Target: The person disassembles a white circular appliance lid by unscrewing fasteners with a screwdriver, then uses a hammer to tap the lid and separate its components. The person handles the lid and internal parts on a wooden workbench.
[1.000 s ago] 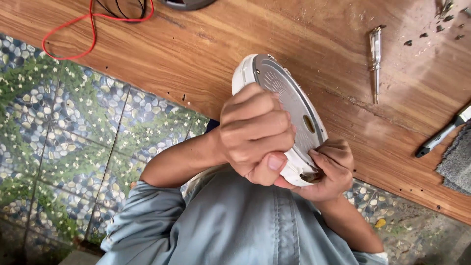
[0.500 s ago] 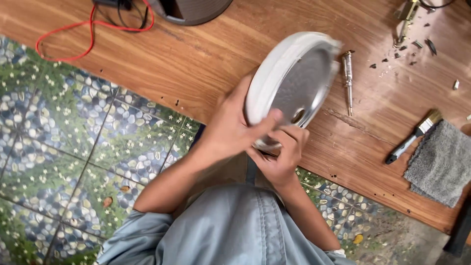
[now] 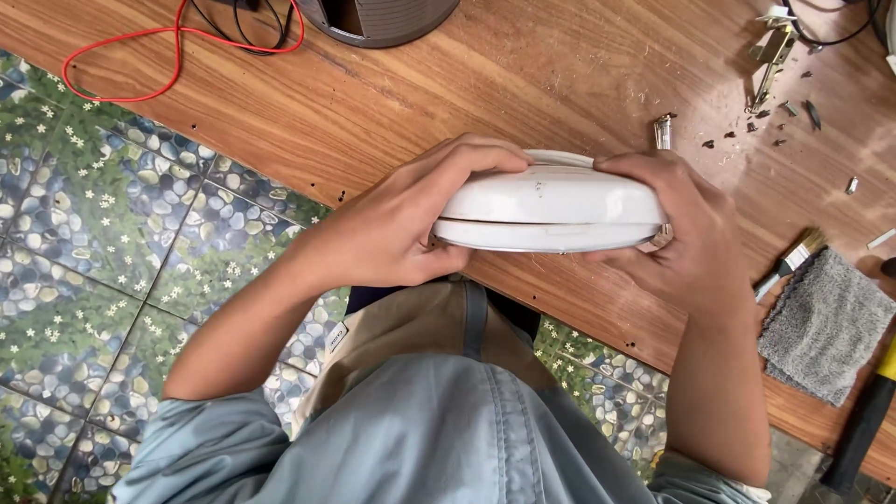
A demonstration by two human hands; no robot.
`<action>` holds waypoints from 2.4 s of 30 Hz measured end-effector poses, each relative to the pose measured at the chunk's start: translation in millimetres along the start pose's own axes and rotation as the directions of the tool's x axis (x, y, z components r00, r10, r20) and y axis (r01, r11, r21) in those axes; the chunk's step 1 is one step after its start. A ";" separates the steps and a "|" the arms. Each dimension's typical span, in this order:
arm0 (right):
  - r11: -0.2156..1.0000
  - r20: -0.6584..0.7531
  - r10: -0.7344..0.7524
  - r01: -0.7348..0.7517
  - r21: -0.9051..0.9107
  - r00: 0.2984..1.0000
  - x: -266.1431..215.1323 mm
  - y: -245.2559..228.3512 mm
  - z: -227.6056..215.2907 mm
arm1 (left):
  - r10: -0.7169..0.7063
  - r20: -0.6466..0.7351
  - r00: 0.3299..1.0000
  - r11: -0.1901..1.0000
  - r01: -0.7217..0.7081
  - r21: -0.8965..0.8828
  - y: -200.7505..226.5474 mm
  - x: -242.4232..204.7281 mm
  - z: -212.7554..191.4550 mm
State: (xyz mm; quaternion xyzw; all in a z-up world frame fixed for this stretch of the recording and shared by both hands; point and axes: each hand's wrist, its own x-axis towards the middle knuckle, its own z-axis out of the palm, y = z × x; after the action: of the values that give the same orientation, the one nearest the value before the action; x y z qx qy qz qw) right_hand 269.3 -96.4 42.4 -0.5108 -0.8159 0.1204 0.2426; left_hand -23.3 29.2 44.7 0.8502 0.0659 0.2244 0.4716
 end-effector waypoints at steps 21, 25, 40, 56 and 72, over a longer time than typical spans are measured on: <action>0.963 0.448 0.222 -0.267 0.039 0.866 53.4 -60.0 -38.3 | -0.421 0.259 0.870 0.904 0.377 0.202 38.0 15.3 -6.2; 0.989 0.352 0.148 -0.134 -0.063 0.924 44.9 -65.2 -25.1 | -0.345 0.208 0.915 0.914 0.277 0.296 30.1 5.9 0.9; 0.955 0.086 -0.163 0.179 -0.235 0.983 18.0 -25.0 -3.0 | 0.013 0.033 0.999 0.888 -0.027 0.459 0.2 0.6 14.3; 0.993 0.002 -0.039 0.039 -0.113 0.999 13.2 -19.5 4.7 | 0.052 -0.278 0.959 0.974 0.013 0.227 -5.7 43.4 16.9; 0.858 0.062 0.510 -0.513 0.035 0.858 60.5 -57.9 -13.8 | 0.072 -0.098 0.993 0.949 -0.038 0.312 -29.0 109.2 9.5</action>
State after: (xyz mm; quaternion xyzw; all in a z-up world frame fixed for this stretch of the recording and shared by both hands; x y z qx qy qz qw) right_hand 209.8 -69.2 96.5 -0.6996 -0.6535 0.2138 0.1942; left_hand 81.1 73.1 51.1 0.9017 0.1019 0.2701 0.3218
